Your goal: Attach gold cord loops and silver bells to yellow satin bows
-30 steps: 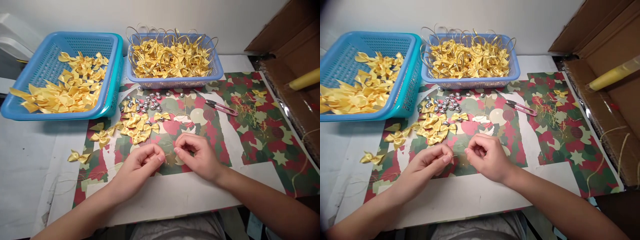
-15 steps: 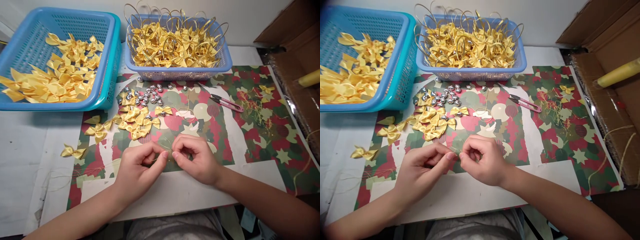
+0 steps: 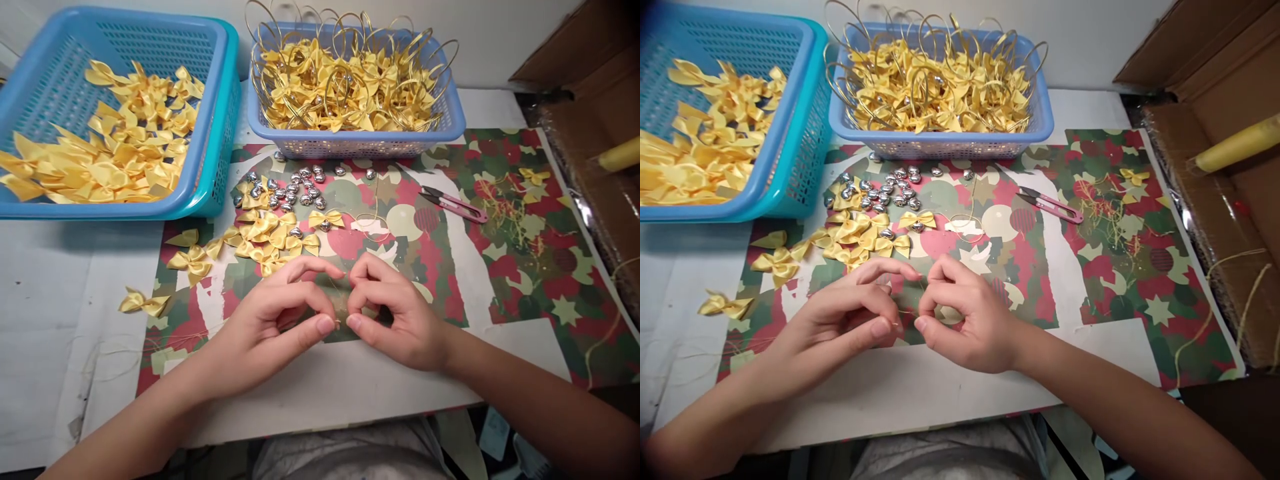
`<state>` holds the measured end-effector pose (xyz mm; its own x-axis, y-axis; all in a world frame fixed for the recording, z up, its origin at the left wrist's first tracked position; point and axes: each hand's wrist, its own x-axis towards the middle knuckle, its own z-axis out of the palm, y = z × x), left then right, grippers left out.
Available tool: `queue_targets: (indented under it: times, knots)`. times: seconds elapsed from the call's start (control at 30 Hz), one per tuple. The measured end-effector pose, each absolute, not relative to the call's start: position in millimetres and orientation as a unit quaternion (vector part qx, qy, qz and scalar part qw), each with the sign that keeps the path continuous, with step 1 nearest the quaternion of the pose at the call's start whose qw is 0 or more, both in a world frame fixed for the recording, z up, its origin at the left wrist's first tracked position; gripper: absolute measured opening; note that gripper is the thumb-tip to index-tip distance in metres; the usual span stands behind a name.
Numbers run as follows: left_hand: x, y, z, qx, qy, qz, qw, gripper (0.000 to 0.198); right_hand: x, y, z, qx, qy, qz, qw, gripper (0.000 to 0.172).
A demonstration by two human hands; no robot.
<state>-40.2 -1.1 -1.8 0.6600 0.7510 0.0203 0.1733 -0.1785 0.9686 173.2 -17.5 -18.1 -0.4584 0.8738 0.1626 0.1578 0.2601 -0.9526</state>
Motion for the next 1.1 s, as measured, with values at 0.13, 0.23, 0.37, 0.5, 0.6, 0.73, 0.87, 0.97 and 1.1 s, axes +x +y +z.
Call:
queue_targets:
  times: [0.13, 0.23, 0.37, 0.5, 0.6, 0.73, 0.87, 0.97, 1.1]
  knots:
    - [-42.1, 2.5, 0.0, 0.705, 0.296, 0.215, 0.607, 0.014, 178.5, -14.6, -15.3, -0.352, -0.721, 0.493, 0.338, 0.013]
    - [-39.3, 0.9, 1.5, 0.702, 0.300, 0.185, 0.619, 0.015, 180.5, -12.7, -12.6, -0.351, -0.729, 0.506, 0.298, 0.015]
    - [-36.2, -0.9, 1.8, 0.716, 0.292, 0.165, 0.612, 0.016, 181.6, -10.9, -9.4, -0.346, -0.736, 0.522, 0.256, 0.016]
    - [-38.0, -2.3, -0.2, 0.704, 0.317, 0.152, 0.618, 0.022, 183.9, -8.8, -8.8, -0.336, -0.731, 0.539, 0.250, 0.017]
    - [-39.1, -5.3, -2.0, 0.672, 0.346, 0.172, 0.631, 0.027, 185.1, -7.3, -10.0, -0.334, -0.714, 0.551, 0.274, 0.018]
    - [-36.1, -10.7, -3.3, 0.643, 0.363, 0.205, 0.642, 0.030, 182.3, -7.8, -13.1, -0.343, -0.692, 0.546, 0.325, 0.019]
    - [-31.9, -14.4, -5.1, 0.619, 0.375, 0.235, 0.649, 0.031, 175.6, -13.0, -17.0, -0.389, -0.666, 0.492, 0.403, 0.014]
    - [-29.9, -16.4, -6.5, 0.592, 0.378, 0.240, 0.670, 0.032, 170.3, -17.4, -19.3, -0.427, -0.635, 0.469, 0.440, 0.011]
    - [-28.2, -18.4, -7.7, 0.571, 0.374, 0.243, 0.690, 0.033, 164.6, -20.5, -20.8, -0.440, -0.525, 0.557, 0.470, 0.007]
